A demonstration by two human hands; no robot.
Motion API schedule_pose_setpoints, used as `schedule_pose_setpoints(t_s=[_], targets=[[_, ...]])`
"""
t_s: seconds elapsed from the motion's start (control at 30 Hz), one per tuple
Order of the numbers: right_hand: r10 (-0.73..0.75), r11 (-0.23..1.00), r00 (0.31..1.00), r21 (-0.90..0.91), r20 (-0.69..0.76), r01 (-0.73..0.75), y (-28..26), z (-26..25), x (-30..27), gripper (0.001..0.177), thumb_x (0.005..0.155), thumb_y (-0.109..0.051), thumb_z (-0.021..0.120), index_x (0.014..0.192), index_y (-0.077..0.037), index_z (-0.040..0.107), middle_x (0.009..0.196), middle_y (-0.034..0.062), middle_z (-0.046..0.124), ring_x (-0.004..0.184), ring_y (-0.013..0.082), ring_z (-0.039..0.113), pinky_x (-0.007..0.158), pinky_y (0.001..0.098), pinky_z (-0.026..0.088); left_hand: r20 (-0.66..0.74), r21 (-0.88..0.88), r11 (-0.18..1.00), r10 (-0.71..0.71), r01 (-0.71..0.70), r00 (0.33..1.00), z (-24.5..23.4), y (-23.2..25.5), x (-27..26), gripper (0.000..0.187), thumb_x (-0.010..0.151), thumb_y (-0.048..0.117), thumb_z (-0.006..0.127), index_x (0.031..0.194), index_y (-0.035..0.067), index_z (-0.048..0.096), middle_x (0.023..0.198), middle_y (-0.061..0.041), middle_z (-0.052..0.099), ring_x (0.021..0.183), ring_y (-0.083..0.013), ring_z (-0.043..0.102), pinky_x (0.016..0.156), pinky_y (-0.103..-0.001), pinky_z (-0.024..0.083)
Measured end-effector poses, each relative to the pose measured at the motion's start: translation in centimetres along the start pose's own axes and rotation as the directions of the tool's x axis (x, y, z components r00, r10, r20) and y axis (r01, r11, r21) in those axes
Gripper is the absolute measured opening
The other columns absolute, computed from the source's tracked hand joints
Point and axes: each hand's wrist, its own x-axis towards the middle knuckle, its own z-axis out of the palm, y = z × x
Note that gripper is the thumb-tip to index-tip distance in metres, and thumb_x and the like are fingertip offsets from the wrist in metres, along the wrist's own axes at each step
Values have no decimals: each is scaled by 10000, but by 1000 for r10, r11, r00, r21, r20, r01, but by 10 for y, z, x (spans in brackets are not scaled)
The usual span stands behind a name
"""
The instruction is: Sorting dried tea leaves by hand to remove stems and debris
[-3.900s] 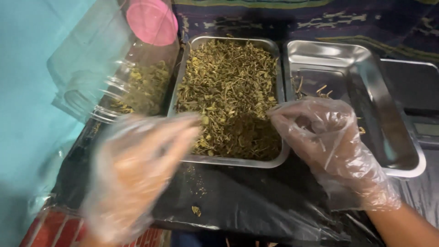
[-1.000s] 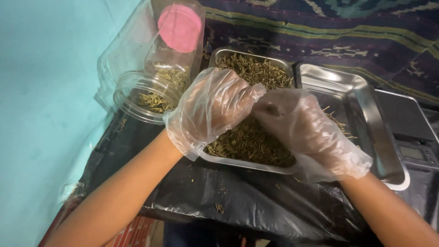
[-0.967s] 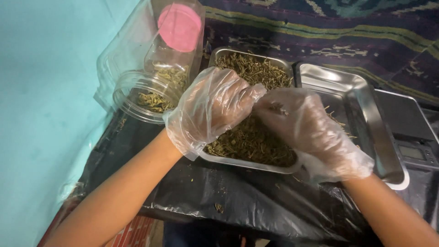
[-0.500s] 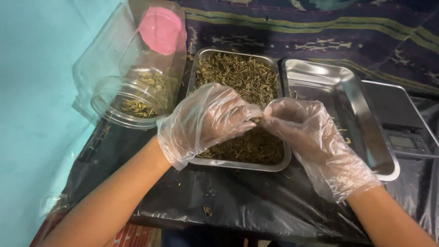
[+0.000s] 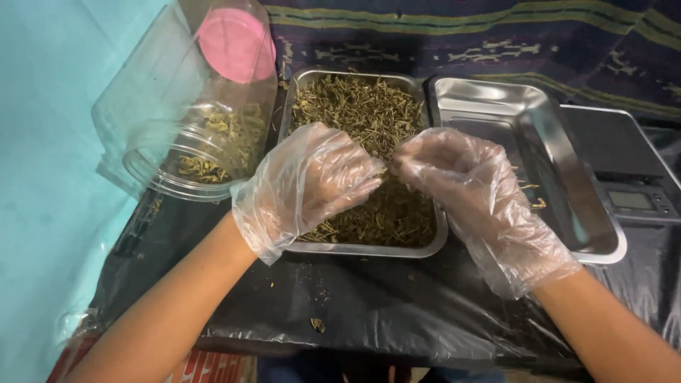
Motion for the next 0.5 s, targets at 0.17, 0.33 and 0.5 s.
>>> schedule_pose_setpoints(t_s=[0.17, 0.33, 0.5], targets=[[36, 996, 999, -86, 22, -33, 3, -3, 0, 184, 1024, -140, 863, 1171, -157, 755, 1254, 54, 820, 1163, 191, 837, 1084, 336, 734, -37, 71, 997, 7, -4, 999, 1, 0, -3, 97, 1218, 211, 765, 1146, 149, 788, 937, -16, 699, 811, -214, 640, 790, -386, 533], [267, 961, 949, -32, -167, -275, -50, 34, -11, 174, 911, -113, 905, 1052, -122, 805, 1114, 42, 857, 1061, 196, 821, 1062, 376, 684, -36, 62, 998, 21, -19, 999, 10, 0, -1, 211, 1237, 251, 721, 1044, 169, 743, 874, -10, 672, 755, -206, 620, 717, -388, 531], [261, 947, 953, -148, -154, -283, -24, 19, -12, 237, 890, -172, 907, 1099, -103, 821, 1170, 71, 882, 1105, 223, 853, 1056, 385, 716, -56, -44, 999, 5, -7, 998, 32, 4, -11, 214, 1181, 254, 830, 1007, 132, 810, 823, -19, 726, 701, -164, 661, 646, -325, 567]])
